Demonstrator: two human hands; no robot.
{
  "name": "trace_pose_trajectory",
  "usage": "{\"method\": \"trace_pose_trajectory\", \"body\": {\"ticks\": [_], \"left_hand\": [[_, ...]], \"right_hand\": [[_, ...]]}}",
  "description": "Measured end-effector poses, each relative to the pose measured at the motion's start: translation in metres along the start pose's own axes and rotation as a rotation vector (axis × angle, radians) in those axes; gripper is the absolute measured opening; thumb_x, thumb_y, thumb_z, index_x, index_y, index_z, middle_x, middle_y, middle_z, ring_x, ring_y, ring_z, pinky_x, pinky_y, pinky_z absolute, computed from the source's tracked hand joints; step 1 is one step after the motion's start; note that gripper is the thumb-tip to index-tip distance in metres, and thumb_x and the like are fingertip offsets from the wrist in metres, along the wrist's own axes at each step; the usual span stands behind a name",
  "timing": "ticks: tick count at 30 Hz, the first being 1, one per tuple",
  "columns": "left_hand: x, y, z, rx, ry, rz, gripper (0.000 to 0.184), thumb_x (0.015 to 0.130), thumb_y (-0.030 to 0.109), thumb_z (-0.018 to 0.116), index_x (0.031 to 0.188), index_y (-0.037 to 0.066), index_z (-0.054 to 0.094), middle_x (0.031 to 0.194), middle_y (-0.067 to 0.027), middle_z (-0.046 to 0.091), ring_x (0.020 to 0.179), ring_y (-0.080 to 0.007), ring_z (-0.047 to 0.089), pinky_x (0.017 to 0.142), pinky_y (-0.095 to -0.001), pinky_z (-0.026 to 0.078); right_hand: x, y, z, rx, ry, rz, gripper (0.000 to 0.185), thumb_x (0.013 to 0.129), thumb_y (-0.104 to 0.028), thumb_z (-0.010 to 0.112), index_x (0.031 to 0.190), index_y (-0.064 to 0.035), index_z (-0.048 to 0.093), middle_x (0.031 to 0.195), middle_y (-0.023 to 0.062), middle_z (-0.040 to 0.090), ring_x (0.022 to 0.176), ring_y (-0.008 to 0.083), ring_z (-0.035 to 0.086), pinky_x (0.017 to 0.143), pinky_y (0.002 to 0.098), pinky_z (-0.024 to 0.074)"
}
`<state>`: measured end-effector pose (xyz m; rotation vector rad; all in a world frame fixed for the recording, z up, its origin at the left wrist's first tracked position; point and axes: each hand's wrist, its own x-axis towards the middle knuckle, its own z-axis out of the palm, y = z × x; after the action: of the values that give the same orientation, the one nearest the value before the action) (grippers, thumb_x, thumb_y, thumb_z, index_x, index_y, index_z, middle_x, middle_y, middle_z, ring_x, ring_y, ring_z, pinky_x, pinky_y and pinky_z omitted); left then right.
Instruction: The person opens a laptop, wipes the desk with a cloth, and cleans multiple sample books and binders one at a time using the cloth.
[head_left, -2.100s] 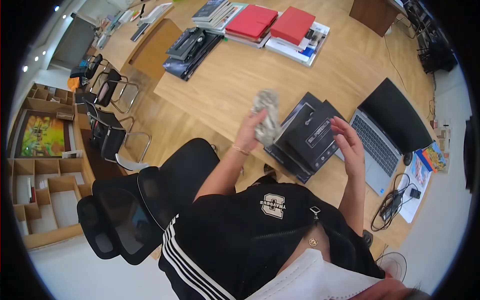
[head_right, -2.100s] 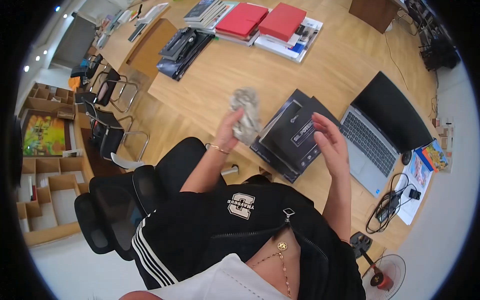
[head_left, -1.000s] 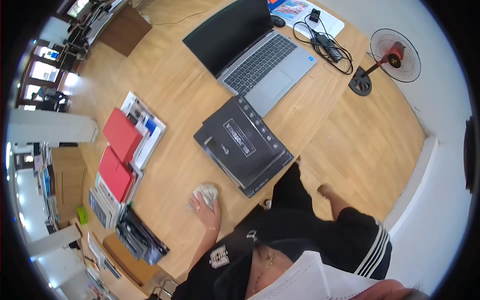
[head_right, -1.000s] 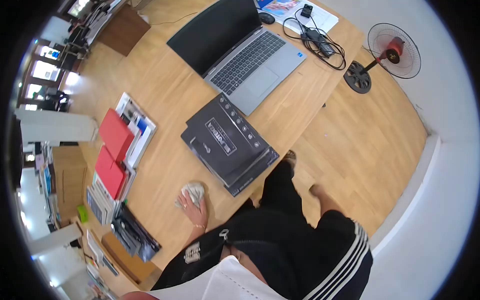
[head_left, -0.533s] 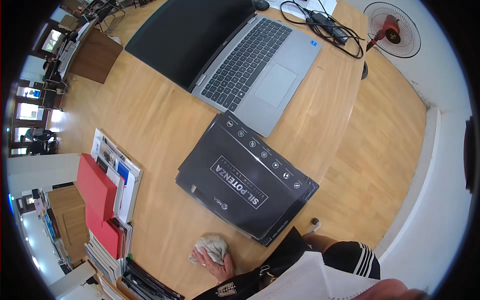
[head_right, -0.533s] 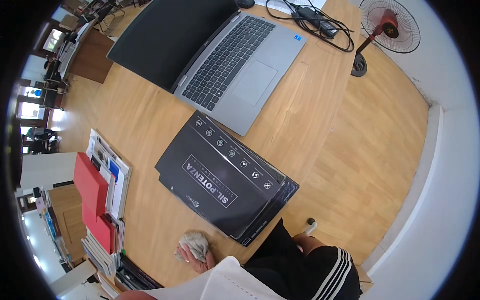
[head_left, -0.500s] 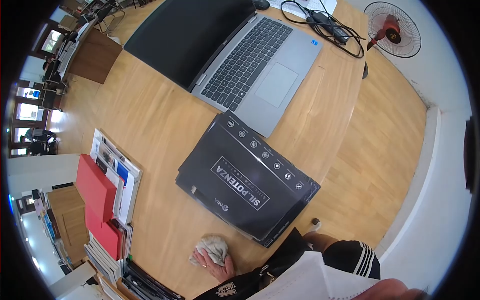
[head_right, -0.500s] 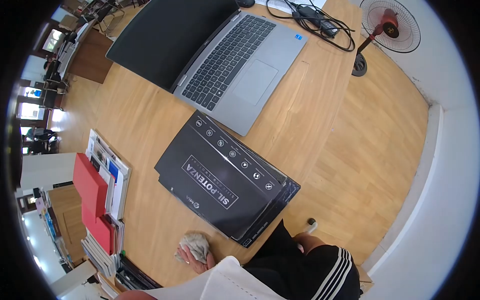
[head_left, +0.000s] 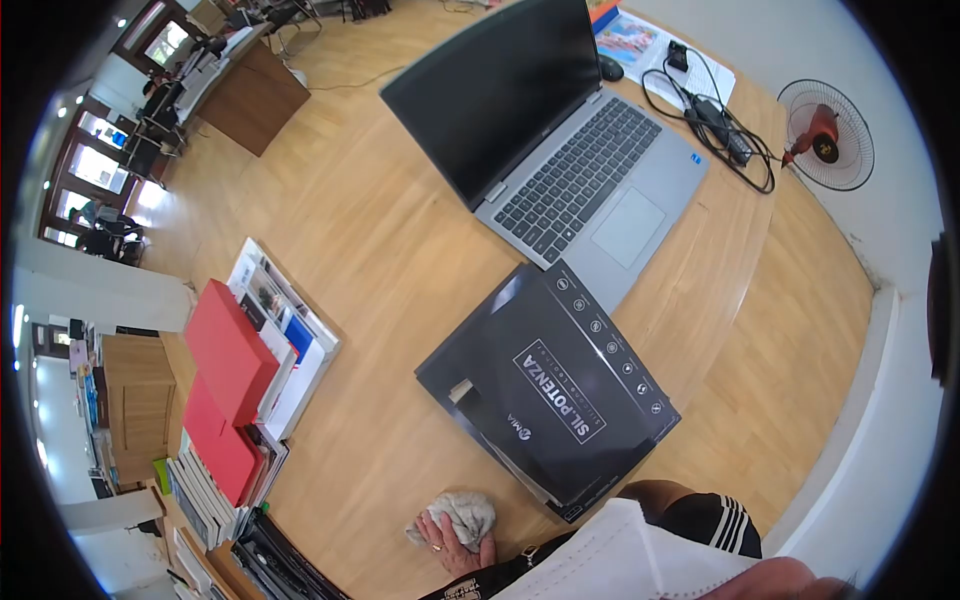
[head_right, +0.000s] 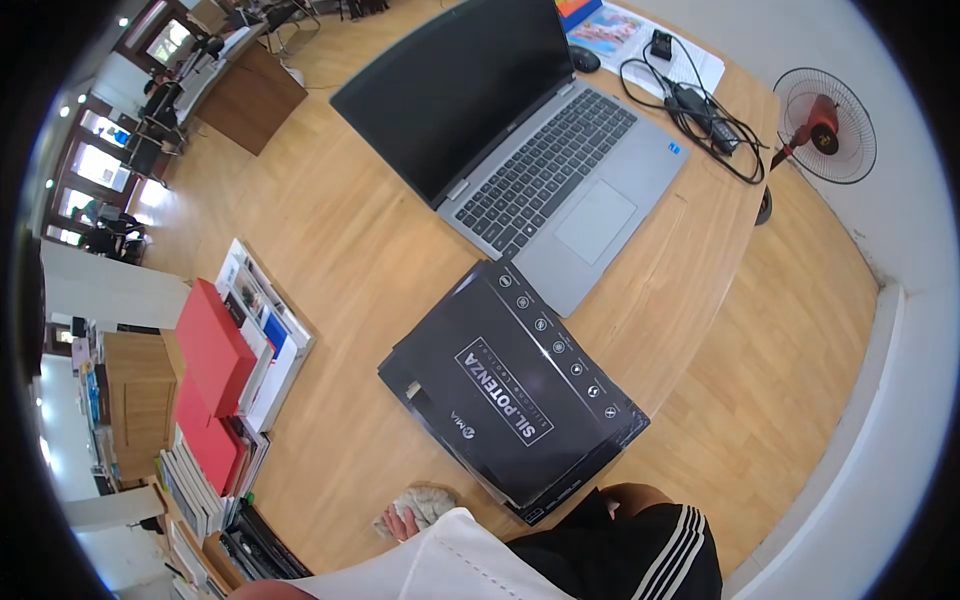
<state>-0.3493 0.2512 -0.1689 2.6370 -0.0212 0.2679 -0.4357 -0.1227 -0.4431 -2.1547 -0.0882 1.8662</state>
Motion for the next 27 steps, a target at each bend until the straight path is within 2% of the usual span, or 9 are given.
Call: {"method": "trace_pose_trajectory", "body": {"ticks": [10, 16, 19, 20, 23, 24, 25, 26, 27], "left_hand": [[0.007, 0.017, -0.012, 0.009, -0.066, -0.058, 0.073, 0.079, 0.024, 0.068, 0.140, -0.004, 0.038, 0.146, -0.0325, 0.030, 0.135, -0.0530, 0.027, 0.112, -0.0588, 0.019], [0.006, 0.019, -0.005, 0.024, 0.059, 0.016, 0.068, 0.083, 0.030, 0.065, 0.138, -0.003, 0.041, 0.143, -0.0320, 0.035, 0.133, -0.0518, 0.030, 0.113, -0.0535, 0.023], [0.002, 0.018, -0.004, 0.054, 0.099, 0.112, 0.066, 0.083, 0.028, 0.067, 0.135, -0.004, 0.044, 0.139, -0.0311, 0.041, 0.131, -0.0479, 0.036, 0.112, -0.0509, 0.025], [0.000, 0.015, -0.003, 0.043, 0.101, 0.127, 0.065, 0.083, 0.029, 0.067, 0.134, -0.004, 0.045, 0.139, -0.0305, 0.042, 0.131, -0.0474, 0.036, 0.112, -0.0508, 0.026], [-0.002, 0.008, 0.000, 0.025, 0.121, 0.175, 0.063, 0.083, 0.032, 0.067, 0.132, -0.004, 0.048, 0.139, -0.0289, 0.044, 0.131, -0.0465, 0.038, 0.111, -0.0502, 0.027], [-0.005, 0.008, 0.000, 0.025, 0.120, 0.186, 0.063, 0.083, 0.033, 0.066, 0.131, -0.004, 0.049, 0.139, -0.0286, 0.045, 0.131, -0.0464, 0.038, 0.111, -0.0500, 0.028], [-0.009, 0.008, 0.001, 0.026, 0.113, 0.196, 0.062, 0.083, 0.034, 0.066, 0.130, -0.004, 0.050, 0.138, -0.0283, 0.045, 0.131, -0.0464, 0.038, 0.111, -0.0497, 0.028], [-0.010, 0.007, 0.002, 0.016, 0.120, 0.198, 0.062, 0.083, 0.034, 0.066, 0.130, -0.004, 0.051, 0.138, -0.0283, 0.046, 0.131, -0.0465, 0.038, 0.111, -0.0496, 0.028], [-0.009, 0.006, 0.003, 0.007, 0.124, 0.199, 0.062, 0.083, 0.035, 0.066, 0.130, -0.004, 0.051, 0.138, -0.0284, 0.046, 0.131, -0.0466, 0.038, 0.111, -0.0495, 0.029]], "right_hand": [[0.060, 0.023, -0.047, 0.039, 0.084, -0.184, 0.050, 0.074, -0.028, 0.074, 0.117, -0.0033, 0.064, 0.118, 0.0172, 0.065, 0.108, 0.0265, 0.062, 0.094, 0.0412, 0.0468], [0.135, 0.046, -0.060, 0.149, 0.145, -0.450, 0.052, 0.072, -0.028, 0.076, 0.114, -0.0001, 0.065, 0.117, 0.0181, 0.066, 0.105, 0.0263, 0.064, 0.092, 0.0385, 0.0493], [0.135, 0.044, -0.082, -0.316, 0.318, -0.648, 0.056, 0.074, -0.034, 0.077, 0.117, -0.0010, 0.064, 0.116, 0.0189, 0.066, 0.102, 0.0296, 0.064, 0.091, 0.0369, 0.0502], [0.129, 0.041, -0.091, -0.390, 0.247, -0.474, 0.054, 0.074, -0.032, 0.076, 0.118, -0.0030, 0.064, 0.112, 0.0180, 0.068, 0.097, 0.0266, 0.066, 0.088, 0.0379, 0.0520], [-0.046, 0.008, -0.134, 0.396, 0.631, -0.165, 0.043, 0.080, -0.036, 0.069, 0.113, -0.0083, 0.069, 0.098, 0.0133, 0.071, 0.082, 0.0246, 0.069, 0.074, 0.0376, 0.0548], [-0.044, 0.035, -0.157, 0.548, 0.934, -0.181, 0.028, 0.086, -0.029, 0.061, 0.099, -0.0056, 0.071, 0.086, 0.0118, 0.072, 0.069, 0.0246, 0.067, 0.064, 0.0359, 0.0533], [-0.045, 0.064, -0.185, 0.268, 1.295, -0.072, 0.023, 0.087, -0.027, 0.058, 0.096, -0.0086, 0.068, 0.074, 0.0044, 0.068, 0.058, 0.0172, 0.062, 0.051, 0.0305, 0.0484], [-0.104, 0.042, -0.189, 0.757, 1.629, -0.176, 0.024, 0.091, -0.028, 0.055, 0.085, -0.0070, 0.065, 0.069, 0.0058, 0.063, 0.056, 0.0150, 0.058, 0.050, 0.0302, 0.0444], [-0.160, 0.013, -0.194, 0.857, 1.955, -0.354, 0.029, 0.093, -0.032, 0.053, 0.087, -0.0050, 0.064, 0.068, 0.0050, 0.059, 0.058, 0.0113, 0.054, 0.051, 0.0286, 0.0418]]}}
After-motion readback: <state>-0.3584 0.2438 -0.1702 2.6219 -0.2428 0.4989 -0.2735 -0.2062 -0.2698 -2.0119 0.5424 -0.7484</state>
